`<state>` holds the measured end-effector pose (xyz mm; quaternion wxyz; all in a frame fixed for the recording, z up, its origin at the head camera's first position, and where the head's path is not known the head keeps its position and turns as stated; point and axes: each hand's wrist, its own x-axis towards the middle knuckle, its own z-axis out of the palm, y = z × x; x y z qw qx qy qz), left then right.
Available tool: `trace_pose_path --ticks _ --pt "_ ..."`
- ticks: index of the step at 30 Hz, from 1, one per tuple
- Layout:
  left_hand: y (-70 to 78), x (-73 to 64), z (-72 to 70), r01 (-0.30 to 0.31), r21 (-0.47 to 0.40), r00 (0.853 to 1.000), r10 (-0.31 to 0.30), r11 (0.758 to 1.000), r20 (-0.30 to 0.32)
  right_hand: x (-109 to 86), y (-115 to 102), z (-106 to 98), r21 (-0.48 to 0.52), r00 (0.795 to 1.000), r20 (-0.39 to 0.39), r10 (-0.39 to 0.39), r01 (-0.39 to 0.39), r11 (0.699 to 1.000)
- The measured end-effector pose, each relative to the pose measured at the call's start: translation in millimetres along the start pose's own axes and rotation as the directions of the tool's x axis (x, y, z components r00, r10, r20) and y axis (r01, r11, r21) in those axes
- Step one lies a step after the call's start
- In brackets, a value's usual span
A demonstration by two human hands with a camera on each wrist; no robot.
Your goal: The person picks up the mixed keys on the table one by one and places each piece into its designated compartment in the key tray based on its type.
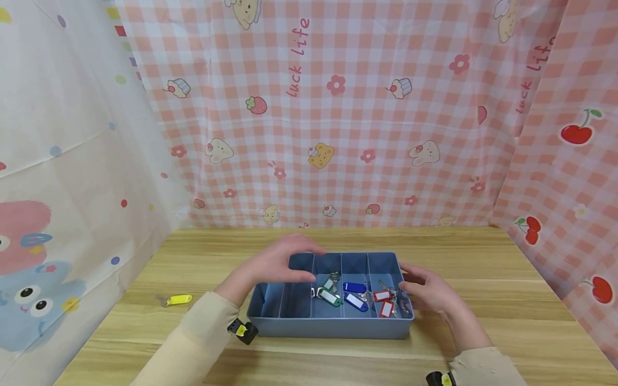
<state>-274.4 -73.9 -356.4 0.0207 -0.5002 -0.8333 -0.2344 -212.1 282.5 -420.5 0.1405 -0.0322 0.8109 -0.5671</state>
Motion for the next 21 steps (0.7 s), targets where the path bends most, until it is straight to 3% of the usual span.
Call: trace_pose_path --ticks 10,21 --pt "-2.2 -20.7 0.3 -0.004 -0.012 0.995 0.003 1.000 -0.102 0.8 1.6 -0.6 -0.006 1.000 -0.004 0.003 -0.003 1.000" --pt "-0.9 -47.5 -0.1 0.053 -0.042 0.977 -0.060 0.998 -0.204 -0.1 0.2 0.2 0.001 1.000 -0.003 -0.004 0.004 1.000"
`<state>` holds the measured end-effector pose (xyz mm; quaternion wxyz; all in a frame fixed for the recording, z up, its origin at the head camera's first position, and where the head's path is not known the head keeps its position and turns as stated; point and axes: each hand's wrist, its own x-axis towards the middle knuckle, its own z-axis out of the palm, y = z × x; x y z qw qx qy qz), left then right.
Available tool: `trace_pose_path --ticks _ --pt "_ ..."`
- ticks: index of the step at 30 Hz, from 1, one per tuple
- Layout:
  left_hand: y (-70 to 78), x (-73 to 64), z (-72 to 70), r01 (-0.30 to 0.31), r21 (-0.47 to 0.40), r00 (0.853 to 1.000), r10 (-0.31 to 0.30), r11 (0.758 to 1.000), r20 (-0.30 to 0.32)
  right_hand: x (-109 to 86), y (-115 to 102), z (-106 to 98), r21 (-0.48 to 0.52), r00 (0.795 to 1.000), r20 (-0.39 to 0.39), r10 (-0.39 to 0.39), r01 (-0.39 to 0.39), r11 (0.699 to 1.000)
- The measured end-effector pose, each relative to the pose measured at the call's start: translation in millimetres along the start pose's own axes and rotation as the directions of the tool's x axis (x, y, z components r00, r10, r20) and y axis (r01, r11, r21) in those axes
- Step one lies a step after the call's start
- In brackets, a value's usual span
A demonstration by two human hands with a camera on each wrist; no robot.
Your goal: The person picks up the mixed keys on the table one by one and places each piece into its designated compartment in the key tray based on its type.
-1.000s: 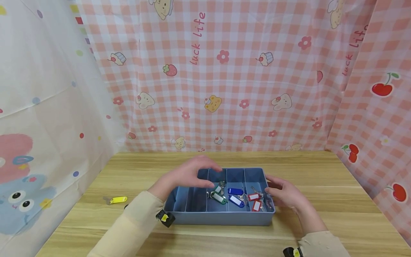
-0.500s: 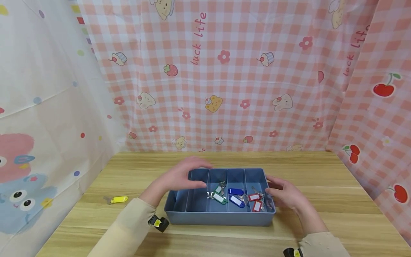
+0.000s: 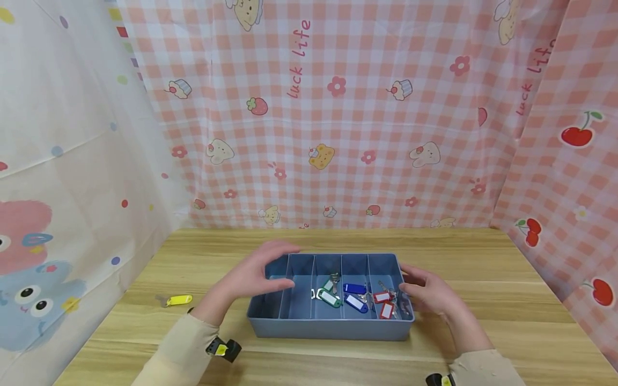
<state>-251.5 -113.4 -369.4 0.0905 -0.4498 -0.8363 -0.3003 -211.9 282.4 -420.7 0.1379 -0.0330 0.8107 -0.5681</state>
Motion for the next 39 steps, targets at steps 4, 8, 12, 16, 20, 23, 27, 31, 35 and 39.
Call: trace_pose_path --ticks 4,8,12,16,20,23,27,31,35,39 --pt "-2.8 -10.0 -0.5 0.020 0.000 0.999 -0.020 1.000 -0.027 -0.1 0.2 -0.5 -0.011 1.000 0.000 -0.001 0.001 1.000" --pt "-6.3 -19.9 -0.7 0.028 0.021 0.997 -0.027 0.999 -0.067 -0.2 0.5 -0.7 -0.008 1.000 0.003 -0.005 0.005 1.000" --pt "-9.7 -30.9 -1.6 0.056 0.042 0.994 -0.052 0.998 -0.097 -0.3 0.9 -0.1 0.002 1.000 0.007 -0.011 0.011 1.000" --pt "-14.8 -43.0 -4.7 0.075 0.082 0.990 -0.065 0.994 -0.123 -0.3 0.9 0.1 0.008 1.000 0.007 -0.012 0.012 1.000" --pt "-21.3 -55.2 -10.5 0.070 0.139 0.989 -0.051 0.988 -0.140 -0.7 0.3 -0.2 0.009 1.000 0.007 -0.007 0.007 1.000" --pt "-25.4 -64.3 -16.3 0.069 0.183 0.987 -0.041 0.981 -0.155 -0.3 0.2 -0.1 0.019 1.000 0.009 -0.009 0.009 1.000" --pt "-30.0 -76.1 -24.9 0.103 0.214 0.983 -0.066 0.971 -0.173 0.3 0.5 0.3 0.025 1.000 0.011 -0.015 0.014 1.000" --pt "-37.6 -88.8 -33.7 0.122 0.237 0.979 -0.076 0.964 -0.191 -0.1 0.4 0.4 0.029 1.000 0.012 -0.013 0.012 1.000" --pt "-46.2 -102.0 -40.8 0.120 0.269 0.975 -0.063 0.956 -0.214 -0.3 0.1 0.6 0.029 1.000 0.010 -0.010 0.010 1.000" --pt "-54.1 -115.0 -46.3 0.126 0.283 0.972 -0.061 0.951 -0.228 -0.3 -0.1 0.7 0.022 1.000 0.010 -0.009 0.009 1.000"
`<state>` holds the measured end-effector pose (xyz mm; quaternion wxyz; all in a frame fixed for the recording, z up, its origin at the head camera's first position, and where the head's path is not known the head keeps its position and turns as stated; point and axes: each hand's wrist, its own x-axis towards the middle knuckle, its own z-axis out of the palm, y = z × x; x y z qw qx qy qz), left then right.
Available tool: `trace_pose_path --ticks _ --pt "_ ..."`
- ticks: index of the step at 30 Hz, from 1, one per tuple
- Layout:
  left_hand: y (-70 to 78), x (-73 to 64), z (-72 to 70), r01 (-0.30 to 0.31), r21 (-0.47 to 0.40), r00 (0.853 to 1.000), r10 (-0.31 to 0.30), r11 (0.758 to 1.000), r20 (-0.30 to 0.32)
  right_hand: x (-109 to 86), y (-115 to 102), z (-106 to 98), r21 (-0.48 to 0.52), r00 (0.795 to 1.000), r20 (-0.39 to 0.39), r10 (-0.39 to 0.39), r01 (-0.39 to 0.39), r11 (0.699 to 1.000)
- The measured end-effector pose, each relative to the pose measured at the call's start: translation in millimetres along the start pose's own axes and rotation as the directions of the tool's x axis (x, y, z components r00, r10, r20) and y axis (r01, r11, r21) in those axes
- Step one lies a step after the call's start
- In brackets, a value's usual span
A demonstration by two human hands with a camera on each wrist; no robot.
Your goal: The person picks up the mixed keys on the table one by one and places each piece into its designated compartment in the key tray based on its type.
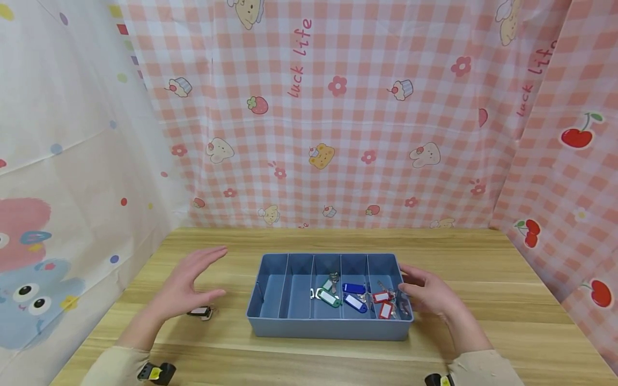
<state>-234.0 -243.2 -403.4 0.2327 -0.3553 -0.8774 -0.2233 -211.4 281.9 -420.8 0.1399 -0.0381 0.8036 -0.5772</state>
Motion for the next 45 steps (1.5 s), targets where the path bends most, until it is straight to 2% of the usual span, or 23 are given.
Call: trace_pose_path --ticks 6,10,13,18,26,31,45 --pt "-12.4 -14.7 -4.1 0.029 -0.018 0.999 -0.029 0.999 0.018 0.9 -0.5 -0.6 0.006 1.000 -0.003 0.018 -0.018 1.000" --pt "-18.1 -22.7 -3.4 0.019 -0.003 0.999 -0.019 1.000 0.043 1.7 0.1 -0.3 0.011 1.000 -0.004 0.018 -0.018 1.000" --pt "-20.9 -28.1 -2.0 0.013 0.007 0.997 -0.013 1.000 0.077 2.1 0.7 0.1 0.005 1.000 -0.006 0.007 -0.007 1.000" --pt "-25.5 -36.5 2.3 0.021 -0.022 0.990 -0.018 1.000 0.138 1.3 0.3 0.2 -0.017 1.000 -0.009 0.007 -0.007 1.000" --pt "-34.0 -44.6 7.9 0.089 -0.064 0.965 -0.070 0.994 0.253 0.5 1.1 1.5 0.005 1.000 -0.007 0.005 -0.005 1.000" --pt "-39.4 -45.6 10.3 0.098 -0.071 0.951 -0.072 0.993 0.301 0.7 1.4 1.3 0.015 1.000 -0.002 0.005 -0.005 1.000" --pt "-45.6 -47.0 14.8 0.160 -0.033 0.915 -0.136 0.986 0.379 0.6 0.2 0.3 -0.006 1.000 -0.009 0.000 0.000 1.000"
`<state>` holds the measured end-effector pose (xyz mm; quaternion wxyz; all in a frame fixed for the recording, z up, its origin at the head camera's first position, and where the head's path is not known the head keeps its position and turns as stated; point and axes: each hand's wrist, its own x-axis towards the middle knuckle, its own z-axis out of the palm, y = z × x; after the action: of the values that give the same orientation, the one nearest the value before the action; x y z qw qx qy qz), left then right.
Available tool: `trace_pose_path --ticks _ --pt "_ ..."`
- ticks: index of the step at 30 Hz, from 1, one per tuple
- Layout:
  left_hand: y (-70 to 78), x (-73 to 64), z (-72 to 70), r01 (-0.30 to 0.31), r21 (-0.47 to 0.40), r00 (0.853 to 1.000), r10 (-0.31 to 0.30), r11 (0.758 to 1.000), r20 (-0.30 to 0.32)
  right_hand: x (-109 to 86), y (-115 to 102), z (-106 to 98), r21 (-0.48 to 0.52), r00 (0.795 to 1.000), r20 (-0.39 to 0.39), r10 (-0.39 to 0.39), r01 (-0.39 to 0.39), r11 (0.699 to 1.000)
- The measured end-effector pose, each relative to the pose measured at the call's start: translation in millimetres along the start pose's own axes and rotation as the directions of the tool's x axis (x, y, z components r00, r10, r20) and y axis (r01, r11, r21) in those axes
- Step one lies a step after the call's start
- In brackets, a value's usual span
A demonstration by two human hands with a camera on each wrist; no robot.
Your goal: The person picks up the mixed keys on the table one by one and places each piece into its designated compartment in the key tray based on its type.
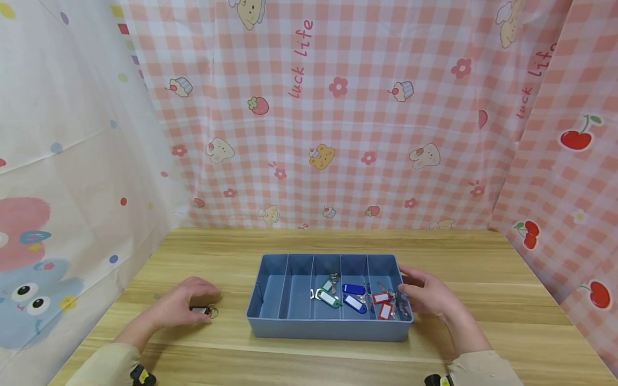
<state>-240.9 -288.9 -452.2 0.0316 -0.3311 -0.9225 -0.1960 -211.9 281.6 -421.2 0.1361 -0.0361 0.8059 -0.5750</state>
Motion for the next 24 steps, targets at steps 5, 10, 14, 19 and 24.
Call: trace_pose_path --ticks 5,10,14,19,24 --pt "0.1 1.1 0.8 0.013 -0.004 1.000 -0.013 1.000 0.009 -0.2 0.2 0.1 -0.012 1.000 -0.001 -0.015 0.015 1.000" --pt "-2.2 2.5 2.8 -0.015 -0.003 1.000 0.015 1.000 -0.013 0.2 0.9 -0.3 0.000 1.000 0.007 -0.021 0.021 1.000" --pt "-4.8 3.1 5.6 -0.041 -0.014 0.998 0.041 0.999 -0.038 -0.3 0.5 0.2 0.004 1.000 0.007 -0.018 0.018 1.000" --pt "-6.0 4.1 7.7 -0.033 -0.043 0.999 0.032 0.999 -0.035 0.0 1.1 -0.3 -0.002 1.000 0.007 -0.019 0.019 1.000" --pt "-7.2 5.4 7.3 0.005 -0.081 1.000 -0.005 0.997 0.001 0.7 1.9 -1.4 0.010 0.999 0.016 -0.028 0.027 1.000"
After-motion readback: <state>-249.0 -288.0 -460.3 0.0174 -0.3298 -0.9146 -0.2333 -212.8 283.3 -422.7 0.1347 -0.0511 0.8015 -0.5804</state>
